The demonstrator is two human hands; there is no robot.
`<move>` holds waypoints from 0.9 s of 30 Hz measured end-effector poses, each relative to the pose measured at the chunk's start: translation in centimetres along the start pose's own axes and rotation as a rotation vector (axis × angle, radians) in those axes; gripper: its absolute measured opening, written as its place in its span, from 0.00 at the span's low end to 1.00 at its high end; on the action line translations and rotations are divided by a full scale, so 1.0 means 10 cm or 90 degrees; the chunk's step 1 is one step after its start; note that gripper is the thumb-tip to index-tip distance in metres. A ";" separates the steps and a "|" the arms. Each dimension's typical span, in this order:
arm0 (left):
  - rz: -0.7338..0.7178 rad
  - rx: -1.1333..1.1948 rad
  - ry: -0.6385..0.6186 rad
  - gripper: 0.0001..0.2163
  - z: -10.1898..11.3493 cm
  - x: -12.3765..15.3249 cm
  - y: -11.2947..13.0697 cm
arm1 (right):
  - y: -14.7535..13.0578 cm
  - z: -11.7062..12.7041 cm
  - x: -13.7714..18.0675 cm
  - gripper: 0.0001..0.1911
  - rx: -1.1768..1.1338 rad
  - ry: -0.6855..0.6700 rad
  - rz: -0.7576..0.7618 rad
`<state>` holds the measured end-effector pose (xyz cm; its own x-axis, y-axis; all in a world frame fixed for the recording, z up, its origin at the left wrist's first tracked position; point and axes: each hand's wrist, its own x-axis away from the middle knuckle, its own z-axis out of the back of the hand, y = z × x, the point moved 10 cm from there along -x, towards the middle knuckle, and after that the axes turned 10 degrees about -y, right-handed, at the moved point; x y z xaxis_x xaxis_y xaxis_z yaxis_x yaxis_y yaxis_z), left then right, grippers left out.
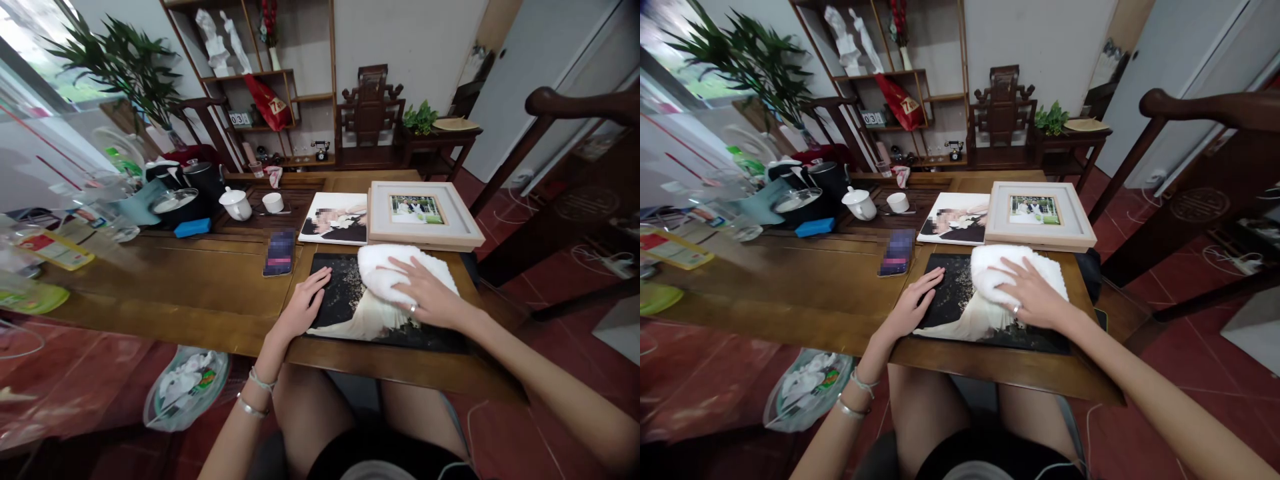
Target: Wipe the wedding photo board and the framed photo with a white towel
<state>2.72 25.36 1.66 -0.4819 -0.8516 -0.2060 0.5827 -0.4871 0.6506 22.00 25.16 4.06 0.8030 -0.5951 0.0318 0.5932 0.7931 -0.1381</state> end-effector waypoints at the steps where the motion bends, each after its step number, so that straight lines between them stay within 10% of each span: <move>1: 0.000 0.000 0.001 0.18 0.00 0.00 0.00 | 0.14 0.02 -0.01 0.16 0.009 0.011 -0.017; 5: 0.003 -0.006 0.001 0.18 0.00 0.00 0.00 | 0.26 0.03 0.08 0.15 0.033 0.033 -0.038; 15: 0.015 -0.019 -0.014 0.18 -0.01 0.00 0.00 | -1.06 -0.27 0.40 0.17 -0.081 -0.104 0.137; 27: 0.001 -0.008 -0.006 0.18 0.00 0.00 0.01 | 0.26 0.06 0.03 0.16 0.020 0.057 -0.065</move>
<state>2.79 25.35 1.69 -0.4865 -0.8508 -0.1985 0.5916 -0.4880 0.6417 23.82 27.18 4.32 0.7313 -0.6805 -0.0452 0.6737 0.7312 -0.1073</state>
